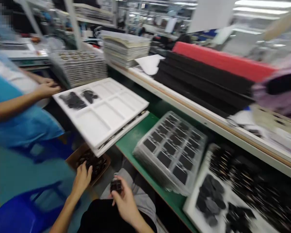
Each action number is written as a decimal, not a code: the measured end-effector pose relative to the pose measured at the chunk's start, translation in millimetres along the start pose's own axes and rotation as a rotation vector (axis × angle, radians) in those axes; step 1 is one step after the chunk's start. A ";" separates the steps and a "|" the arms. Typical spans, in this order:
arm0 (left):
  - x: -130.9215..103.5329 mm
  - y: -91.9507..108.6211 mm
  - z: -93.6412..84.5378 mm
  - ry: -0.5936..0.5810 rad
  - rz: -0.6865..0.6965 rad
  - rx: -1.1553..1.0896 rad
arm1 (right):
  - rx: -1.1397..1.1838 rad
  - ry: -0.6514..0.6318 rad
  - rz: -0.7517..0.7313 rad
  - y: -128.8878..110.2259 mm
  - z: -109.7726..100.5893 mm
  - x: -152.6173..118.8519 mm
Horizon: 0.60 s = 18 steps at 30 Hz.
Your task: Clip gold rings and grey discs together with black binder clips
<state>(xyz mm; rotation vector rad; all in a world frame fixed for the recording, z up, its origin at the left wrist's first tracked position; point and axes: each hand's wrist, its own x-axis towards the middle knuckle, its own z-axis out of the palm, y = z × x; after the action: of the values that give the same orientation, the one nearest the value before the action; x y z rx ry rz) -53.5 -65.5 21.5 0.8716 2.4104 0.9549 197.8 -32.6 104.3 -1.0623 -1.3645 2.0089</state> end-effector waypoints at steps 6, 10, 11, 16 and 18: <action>-20.0 74.1 35.6 -0.557 0.080 -0.345 | -0.562 0.122 0.022 -2.2 -19.4 1.1; -35.1 108.7 54.1 -0.401 0.150 -0.149 | -0.624 0.135 0.036 -12.5 -38.3 -3.3; -35.7 114.3 58.0 -0.370 0.149 -0.126 | -0.631 0.141 0.061 -14.1 -40.4 -4.1; -36.3 125.3 64.7 -0.273 0.150 -0.239 | -0.637 0.186 0.218 -15.7 -34.2 -4.9; -29.3 118.1 62.4 -0.191 0.082 -0.311 | -0.631 0.205 0.214 -11.5 -29.8 -2.6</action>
<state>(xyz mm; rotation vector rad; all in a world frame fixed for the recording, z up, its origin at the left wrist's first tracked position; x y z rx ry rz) 50.1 11.1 67.3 0.9040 2.0121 1.1804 223.3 -13.9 109.8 -1.6938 -1.8873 1.5639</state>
